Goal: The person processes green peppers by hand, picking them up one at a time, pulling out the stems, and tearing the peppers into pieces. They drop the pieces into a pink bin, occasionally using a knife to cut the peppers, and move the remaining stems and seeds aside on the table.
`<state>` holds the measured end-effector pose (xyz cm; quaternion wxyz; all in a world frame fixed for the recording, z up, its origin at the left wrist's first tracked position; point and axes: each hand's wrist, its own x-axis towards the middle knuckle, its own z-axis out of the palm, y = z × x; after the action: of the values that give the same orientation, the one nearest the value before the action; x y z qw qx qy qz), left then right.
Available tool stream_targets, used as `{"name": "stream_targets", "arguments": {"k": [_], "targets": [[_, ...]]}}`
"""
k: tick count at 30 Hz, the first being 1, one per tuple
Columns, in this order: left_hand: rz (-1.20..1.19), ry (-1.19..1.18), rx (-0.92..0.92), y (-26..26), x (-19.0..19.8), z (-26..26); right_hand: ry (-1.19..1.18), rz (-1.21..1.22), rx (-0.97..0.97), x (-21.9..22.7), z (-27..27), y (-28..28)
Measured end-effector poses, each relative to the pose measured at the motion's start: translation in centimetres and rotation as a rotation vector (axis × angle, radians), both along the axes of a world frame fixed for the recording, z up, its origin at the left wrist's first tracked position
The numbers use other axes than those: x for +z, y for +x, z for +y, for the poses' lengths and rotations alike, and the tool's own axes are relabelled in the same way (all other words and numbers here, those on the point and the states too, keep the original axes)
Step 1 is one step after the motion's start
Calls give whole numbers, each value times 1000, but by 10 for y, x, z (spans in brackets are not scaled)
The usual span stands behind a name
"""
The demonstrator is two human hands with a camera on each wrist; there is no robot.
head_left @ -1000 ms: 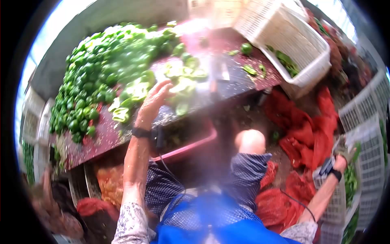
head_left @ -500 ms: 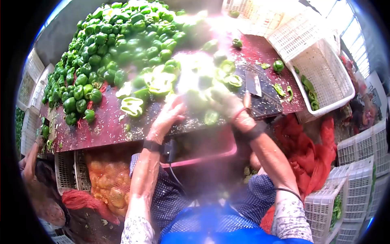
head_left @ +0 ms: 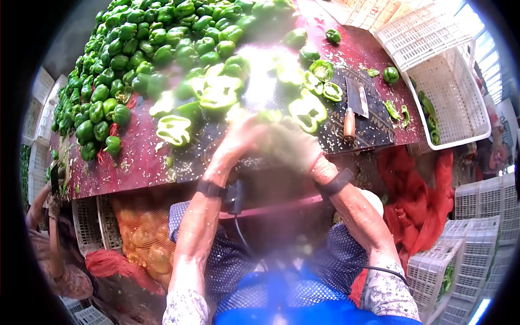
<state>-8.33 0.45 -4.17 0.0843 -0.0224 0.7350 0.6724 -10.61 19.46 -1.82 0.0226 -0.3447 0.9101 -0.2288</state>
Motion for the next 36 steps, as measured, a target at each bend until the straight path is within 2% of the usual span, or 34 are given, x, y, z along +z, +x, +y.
{"name": "stream_targets", "arguments": {"k": [3, 4, 7, 8, 9, 10, 11, 12, 15, 19, 20, 21, 23, 25, 26, 28, 31, 33, 34, 35, 36], "targets": [[68, 21, 78, -1, -20, -1, 225, -52, -5, 16, -4, 11], [124, 41, 37, 0, -28, -5, 215, 21, -25, 8, -5, 12], [246, -18, -107, 8, 4, -5, -25, -73, 90, -30, 1, -6], [261, -44, -97, 14, 19, -1, -222, -137, 105, -23, 5, 0], [276, -65, -85, 18, 25, 4, -370, -298, 69, -17, 4, 3], [205, 196, 11, 15, 16, 7, -514, -456, 36, -10, 0, 5], [227, 147, -17, 14, 10, 9, -658, -614, 5, -2, -4, 7], [251, 96, -45, 13, 5, 10, -668, -643, 23, 7, -5, 8], [133, 214, -111, 22, 13, 10, -910, -900, 109, 19, -10, 12], [7, 504, -150, 30, 43, 9, -857, -778, 223, 17, -17, 11], [-92, 784, -172, 31, 40, 6, -811, -779, 229, 14, -17, 9], [-50, 763, -233, 29, 33, 4, -765, -777, 235, 13, -17, 7], [41, 723, -352, 25, 26, 1, -769, -958, 197, 16, -14, 9], [-82, 969, -362, 31, 25, 4, -768, -1072, 167, 30, -10, 13], [-111, 923, -317, 33, 32, 3, -763, -1062, 184, 29, -10, 13], [-36, 680, -238, 32, 33, 3, -750, -1039, 220, 24, -11, 12], [43, 325, -26, 26, 30, -1, -658, -535, 256, 2, -19, 9], [77, 51, 147, 27, 39, -3, -369, -282, 92, 16, -24, 13], [204, -148, 180, 24, 39, -7, -236, -195, 9, 20, -27, 12], [91, -18, 179, 27, 52, -7, -106, -108, -78, 23, -30, 10], [168, 334, 128, 26, 51, -12, -44, -112, -136, 22, -31, 2]]}}
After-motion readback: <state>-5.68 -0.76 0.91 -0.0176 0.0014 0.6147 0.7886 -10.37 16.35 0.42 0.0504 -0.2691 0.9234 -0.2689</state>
